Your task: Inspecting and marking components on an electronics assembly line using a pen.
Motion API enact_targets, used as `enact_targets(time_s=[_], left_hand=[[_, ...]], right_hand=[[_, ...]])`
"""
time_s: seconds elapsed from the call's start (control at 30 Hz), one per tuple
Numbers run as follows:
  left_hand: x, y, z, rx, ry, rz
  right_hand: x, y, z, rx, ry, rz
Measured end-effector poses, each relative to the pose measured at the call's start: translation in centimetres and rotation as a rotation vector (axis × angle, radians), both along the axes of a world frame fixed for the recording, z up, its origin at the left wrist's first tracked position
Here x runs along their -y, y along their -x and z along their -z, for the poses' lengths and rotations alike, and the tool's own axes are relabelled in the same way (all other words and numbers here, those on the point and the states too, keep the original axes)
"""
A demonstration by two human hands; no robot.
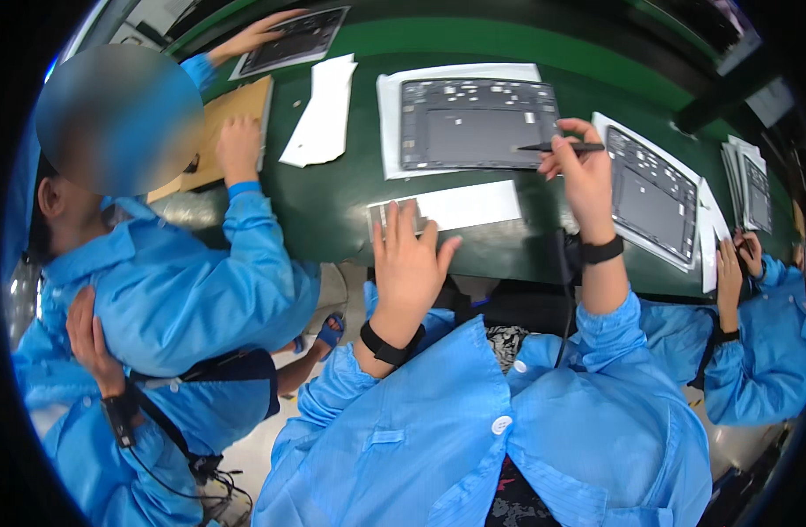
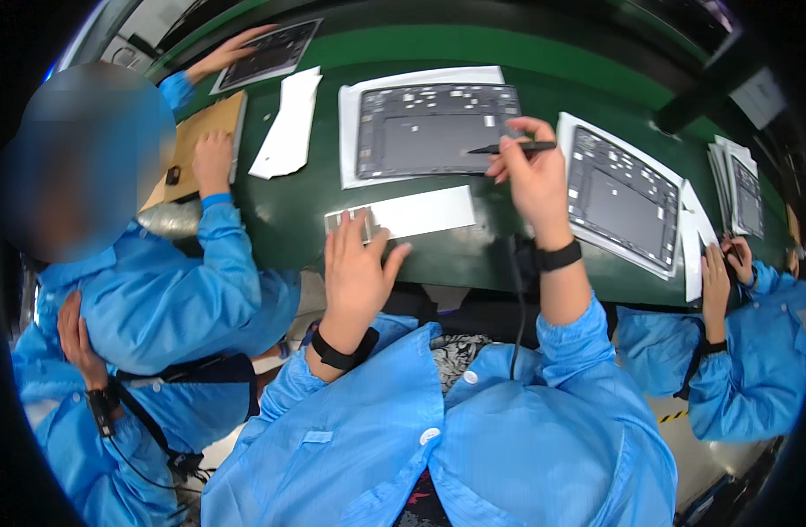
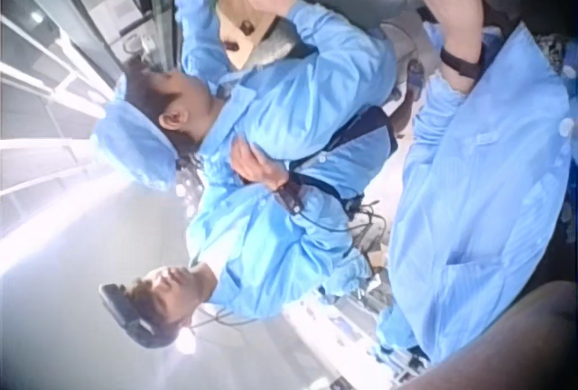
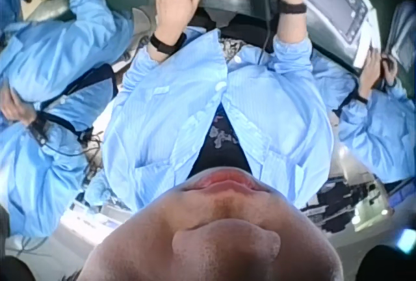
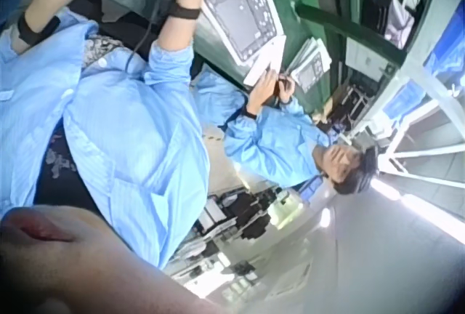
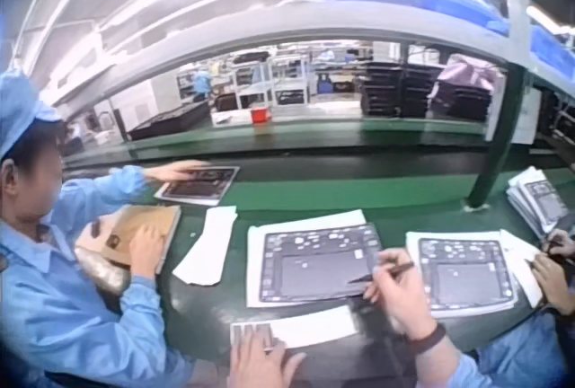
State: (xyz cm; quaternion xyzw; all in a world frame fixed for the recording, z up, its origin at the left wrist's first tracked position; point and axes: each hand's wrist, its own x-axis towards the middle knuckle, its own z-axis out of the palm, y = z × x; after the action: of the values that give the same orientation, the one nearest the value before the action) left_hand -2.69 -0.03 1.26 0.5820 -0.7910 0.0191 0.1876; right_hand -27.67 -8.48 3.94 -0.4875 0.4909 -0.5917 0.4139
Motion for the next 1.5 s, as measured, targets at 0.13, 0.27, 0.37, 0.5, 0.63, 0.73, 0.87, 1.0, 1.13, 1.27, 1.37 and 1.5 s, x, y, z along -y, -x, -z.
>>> enact_targets(time_s=[0.13,0.27,0.37,0.5,0.63,0.73,0.87,1.0,1.13,1.27,1.37,1.5], left_hand=[[4.6,4.9,-2.2,-0.292,-0.033,0.172],[8.7,11.1,-1.8,-0.371,-0.126,0.302],[10.3,14.1,0.2,-0.339,-0.146,0.351],[10.6,15.2,1.1,-0.262,-0.225,0.366],[10.6,15.3,1.4,-0.229,-0.188,0.376],[10.5,15.3,1.1,-0.217,-0.191,0.38],[10.5,15.3,1.6,-0.214,-0.179,0.37],[10.5,15.8,1.3,-0.208,-0.126,0.336],[10.8,17.2,1.1,-0.088,-0.011,0.254],[11.1,18.6,0.7,0.131,0.038,0.234],[11.5,18.1,-0.3,0.275,-0.024,0.221],[12.7,11.9,-1.5,-0.404,0.04,0.189]], right_hand=[[2.8,6.9,1.4,-0.171,-0.081,0.101],[3.7,8.0,1.9,-0.151,-0.11,0.097],[4.0,8.0,2.5,-0.139,-0.133,0.093],[4.1,8.1,3.0,-0.238,-0.148,0.112],[3.7,7.2,1.5,-0.462,-0.17,0.179],[3.8,7.4,1.6,-0.574,-0.155,0.199],[3.8,7.1,0.6,-0.653,-0.188,0.16],[4.0,6.5,0.0,-0.663,-0.216,0.154],[4.0,5.8,-0.5,-0.772,-0.132,0.195],[4.2,7.2,0.3,-0.707,-0.14,0.29],[3.0,8.0,0.1,-0.237,0.032,0.326],[-2.5,9.3,0.6,-0.149,-0.071,0.136]])
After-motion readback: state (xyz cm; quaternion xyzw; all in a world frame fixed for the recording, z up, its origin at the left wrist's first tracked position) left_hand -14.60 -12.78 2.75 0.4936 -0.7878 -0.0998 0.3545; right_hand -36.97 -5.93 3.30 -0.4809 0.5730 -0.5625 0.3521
